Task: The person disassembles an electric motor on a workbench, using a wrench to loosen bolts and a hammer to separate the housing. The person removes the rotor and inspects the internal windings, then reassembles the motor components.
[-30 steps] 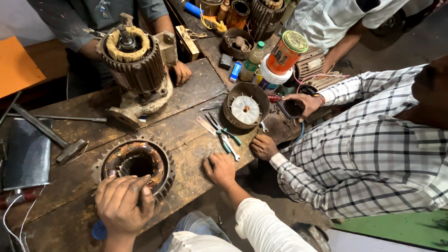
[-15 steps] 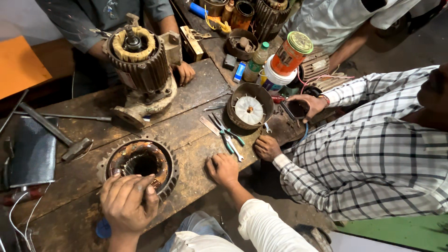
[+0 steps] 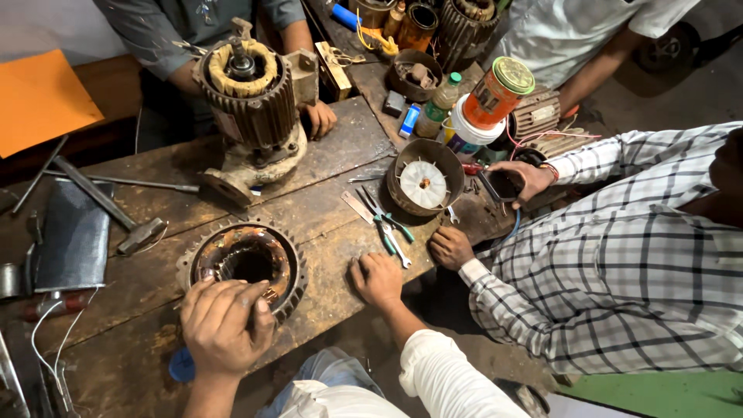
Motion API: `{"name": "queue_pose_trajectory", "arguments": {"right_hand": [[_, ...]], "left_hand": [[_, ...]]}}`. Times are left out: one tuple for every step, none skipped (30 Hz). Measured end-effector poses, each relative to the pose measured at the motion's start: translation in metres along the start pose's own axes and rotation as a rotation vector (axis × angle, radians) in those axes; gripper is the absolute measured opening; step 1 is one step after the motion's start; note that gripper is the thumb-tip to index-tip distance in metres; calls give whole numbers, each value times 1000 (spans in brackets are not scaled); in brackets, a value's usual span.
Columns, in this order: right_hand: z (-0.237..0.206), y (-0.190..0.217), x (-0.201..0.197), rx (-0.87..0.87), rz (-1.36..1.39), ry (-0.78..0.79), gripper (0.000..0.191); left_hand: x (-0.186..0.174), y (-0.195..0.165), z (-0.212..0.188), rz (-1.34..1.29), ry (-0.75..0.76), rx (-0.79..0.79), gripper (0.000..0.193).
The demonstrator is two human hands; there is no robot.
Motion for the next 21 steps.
{"name": "queue_pose_trajectory", "arguments": {"right_hand": [[0, 1, 0, -7, -1, -4, 24], [1, 2, -1, -13, -6, -7, 24], [1, 2, -1, -15, -11, -7, 25], [2, 3, 0, -17, -19, -5, 26], [2, 3, -1, -21, -16, -11, 26], [2, 4, -1, -25, -13, -17, 26], [2, 4, -2, -28, -10, -22, 26], [3, 5, -2, -28, -5, -19, 26], [3, 5, -2, -26, -2, -16, 27], [3, 4, -1, -24, 1, -13, 27], [3, 4, -1, -25, -4, -7, 27], [3, 4, -1, -25, -11, -2, 26], [3, 4, -1, -24, -18, 3, 26], [3, 3, -1, -12, -17, 12, 27], [3, 2, -1, 1, -17, 19, 27], [3, 1, 0, 14, -15, 27, 28], [3, 1, -1, 3, -8, 18, 27], [3, 2, -2, -8, 2, 11, 26], [3, 3, -3, -20, 12, 4, 25], [3, 2, -3, -15, 10, 7, 26], [2, 2, -3, -10, 9, 9, 26]], "left_hand": [[0, 1, -1, 3, -4, 1, 21], [1, 2, -1, 11, -4, -1, 21], [1, 3, -1, 17, 1, -4, 22], [3, 4, -2, 21, 6, -8, 22], [3, 4, -3, 20, 5, -5, 23], [4, 5, -4, 18, 5, -2, 23], [4, 5, -4, 17, 5, 0, 23], [5, 6, -5, 17, 4, 1, 23], [5, 6, -5, 14, 3, 3, 23], [6, 6, -5, 11, 3, 4, 23], [6, 6, -5, 12, 1, 1, 22], [6, 6, -5, 13, -2, -1, 21], [6, 5, -4, 12, -4, -3, 21], [6, 5, -4, 8, 0, -4, 20], [5, 5, -4, 3, 4, -5, 20], [5, 4, -3, 0, 9, -5, 20], [5, 4, -3, -2, 11, -4, 21], [4, 3, -2, -3, 14, -6, 21], [4, 3, -2, -2, 17, -7, 21], [4, 3, -2, -1, 18, -8, 21], [4, 3, -2, 0, 18, -8, 20]]}}
Point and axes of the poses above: each hand's wrist, its own z-axis towards the middle knuckle, its own x-axis out of the palm, y = z × x, the point moved 7 cm from there along z, towards the middle knuckle, and after that the axes turned 3 degrees about y, right-handed, at the moved point
